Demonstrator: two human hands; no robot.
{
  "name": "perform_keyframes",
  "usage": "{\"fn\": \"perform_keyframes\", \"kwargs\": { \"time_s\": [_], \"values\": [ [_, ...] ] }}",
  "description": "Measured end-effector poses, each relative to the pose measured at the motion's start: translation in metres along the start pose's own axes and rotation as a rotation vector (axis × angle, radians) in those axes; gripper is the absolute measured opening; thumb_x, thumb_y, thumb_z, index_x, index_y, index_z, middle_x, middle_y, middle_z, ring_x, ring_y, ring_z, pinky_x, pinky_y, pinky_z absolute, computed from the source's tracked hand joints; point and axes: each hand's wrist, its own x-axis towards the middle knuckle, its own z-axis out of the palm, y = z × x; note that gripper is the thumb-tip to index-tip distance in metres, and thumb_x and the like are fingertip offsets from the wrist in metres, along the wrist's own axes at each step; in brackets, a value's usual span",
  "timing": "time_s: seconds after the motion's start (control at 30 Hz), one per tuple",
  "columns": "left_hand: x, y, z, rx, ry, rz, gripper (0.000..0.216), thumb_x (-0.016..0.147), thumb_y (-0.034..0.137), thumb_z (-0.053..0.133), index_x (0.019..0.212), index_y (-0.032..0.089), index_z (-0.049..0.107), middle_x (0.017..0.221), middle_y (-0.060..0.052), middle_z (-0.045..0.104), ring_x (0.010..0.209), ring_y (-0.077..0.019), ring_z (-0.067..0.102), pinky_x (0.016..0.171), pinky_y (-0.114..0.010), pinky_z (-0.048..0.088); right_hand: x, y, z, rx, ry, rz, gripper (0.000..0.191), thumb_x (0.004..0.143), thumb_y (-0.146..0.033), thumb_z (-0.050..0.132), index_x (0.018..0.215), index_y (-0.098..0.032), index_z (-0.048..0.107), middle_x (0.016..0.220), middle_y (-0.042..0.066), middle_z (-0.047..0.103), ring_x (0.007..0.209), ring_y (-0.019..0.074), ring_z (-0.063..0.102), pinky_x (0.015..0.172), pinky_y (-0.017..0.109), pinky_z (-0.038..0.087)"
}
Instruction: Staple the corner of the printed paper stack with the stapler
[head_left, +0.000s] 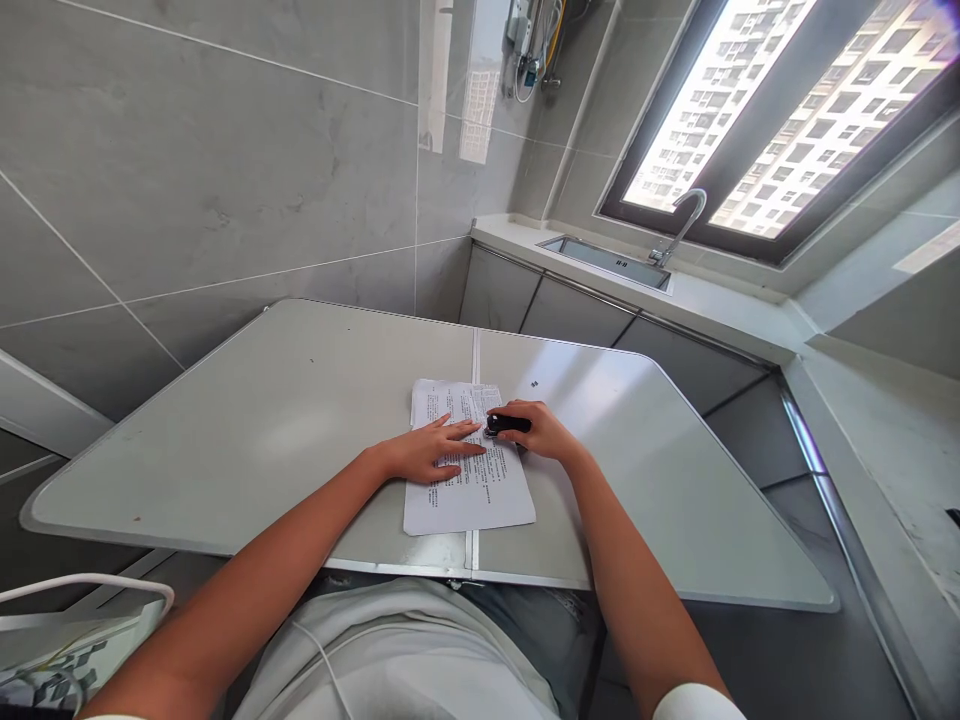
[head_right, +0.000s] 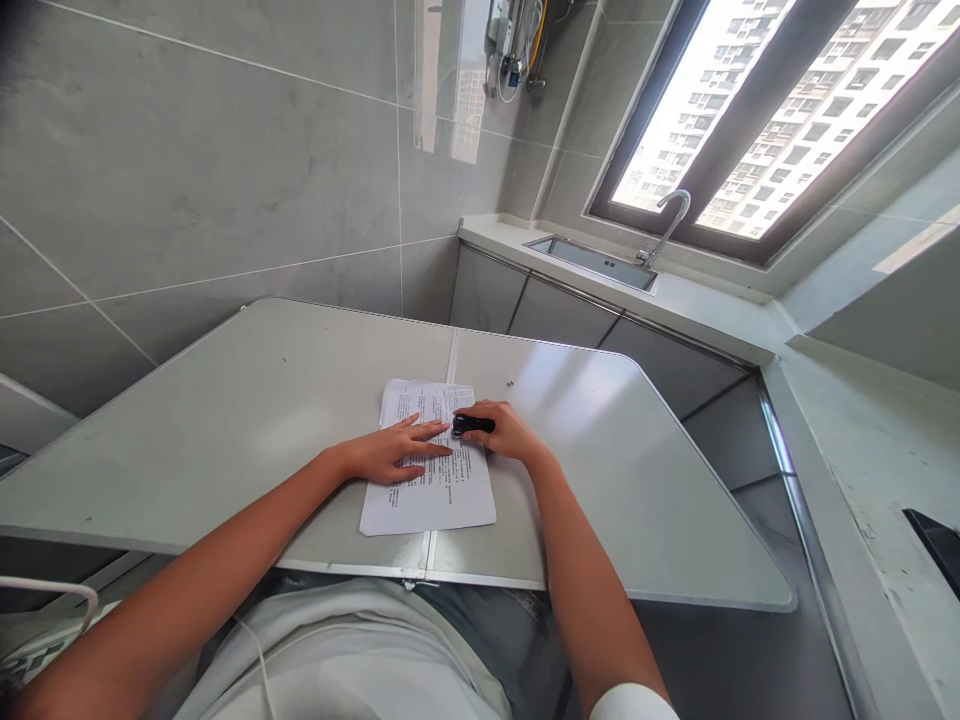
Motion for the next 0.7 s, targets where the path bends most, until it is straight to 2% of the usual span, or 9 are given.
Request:
{"fn": "perform_keyframes", "kwargs": {
  "time_s": [0.17,0.3,0.7],
  "values": [
    [0.0,0.001,-0.003,0.022,-0.049,0.004,0.058,0.098,0.029,0.057,0.154,0.036,0.045,0.171,-0.005,0.017,0.156,-0.0332,0.022,0.127,-0.062,0.008,-0.001,0.004,0.0,0.016,-0.026,-0.017,0.038,0.09,-0.041,0.071,0.125,-0.025,0.073,0.098,0.006,0.072,0.085,0.0213,0.064,0.081,0.034,0.05],
    [0.0,0.001,-0.002,0.031,-0.038,0.001,0.058,0.099,0.03,0.057,0.154,0.039,0.044,0.171,-0.003,0.018,0.156,-0.0319,0.022,0.127,-0.061,0.007,-0.001,0.001,0.0,0.045,-0.078,-0.017,0.035,0.092,-0.04,0.069,0.124,-0.026,0.073,0.096,0.005,0.07,0.084,0.0206,0.063,0.079,0.033,0.049],
    [0.001,-0.002,-0.001,0.039,-0.067,-0.024,0.058,0.1,0.033,0.056,0.156,0.039,0.042,0.171,-0.004,0.017,0.157,-0.0308,0.02,0.127,-0.062,0.006,0.0,-0.007,0.0,-0.031,-0.113,0.016,0.028,0.091,-0.034,0.069,0.117,-0.027,0.075,0.097,0.004,0.068,0.081,0.0192,0.062,0.077,0.031,0.047]
  ]
}}
